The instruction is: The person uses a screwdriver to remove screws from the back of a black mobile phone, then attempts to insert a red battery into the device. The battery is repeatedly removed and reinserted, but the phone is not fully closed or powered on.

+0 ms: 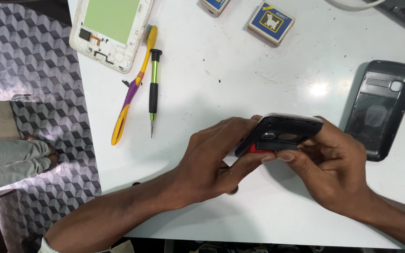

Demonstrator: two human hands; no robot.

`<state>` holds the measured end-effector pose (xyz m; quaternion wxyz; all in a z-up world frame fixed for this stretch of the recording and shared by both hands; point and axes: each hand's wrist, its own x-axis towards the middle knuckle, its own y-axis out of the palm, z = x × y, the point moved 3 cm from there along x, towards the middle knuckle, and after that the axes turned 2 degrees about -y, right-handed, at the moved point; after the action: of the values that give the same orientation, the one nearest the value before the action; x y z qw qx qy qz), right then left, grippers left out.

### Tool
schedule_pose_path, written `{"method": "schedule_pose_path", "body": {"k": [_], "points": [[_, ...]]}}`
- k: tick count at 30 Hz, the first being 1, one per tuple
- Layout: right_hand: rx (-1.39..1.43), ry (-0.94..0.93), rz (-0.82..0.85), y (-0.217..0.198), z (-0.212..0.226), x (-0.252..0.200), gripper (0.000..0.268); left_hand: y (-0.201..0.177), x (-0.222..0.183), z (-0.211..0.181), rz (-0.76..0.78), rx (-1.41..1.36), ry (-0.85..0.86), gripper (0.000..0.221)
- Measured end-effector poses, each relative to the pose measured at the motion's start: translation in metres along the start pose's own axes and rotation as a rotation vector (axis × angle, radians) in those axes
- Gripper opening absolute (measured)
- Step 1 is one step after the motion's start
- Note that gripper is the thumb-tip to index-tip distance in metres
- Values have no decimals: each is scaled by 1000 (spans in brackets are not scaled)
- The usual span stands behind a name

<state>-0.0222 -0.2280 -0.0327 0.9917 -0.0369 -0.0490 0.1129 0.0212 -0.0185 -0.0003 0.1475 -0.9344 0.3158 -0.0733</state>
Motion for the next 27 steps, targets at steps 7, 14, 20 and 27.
{"method": "schedule_pose_path", "body": {"k": [7,14,20,27], "points": [[29,29,10,1,1,0,31,2,-1,-3,-68,-35,16,42],[19,61,20,1,4,2,34,3,-1,-6,-87,-48,-13,39],[67,144,29,-1,2,5,37,-1,1,-6,-62,32,13,46],[333,63,138,1,9,9,34,-4,-3,-14,-148,266,312,42]]}}
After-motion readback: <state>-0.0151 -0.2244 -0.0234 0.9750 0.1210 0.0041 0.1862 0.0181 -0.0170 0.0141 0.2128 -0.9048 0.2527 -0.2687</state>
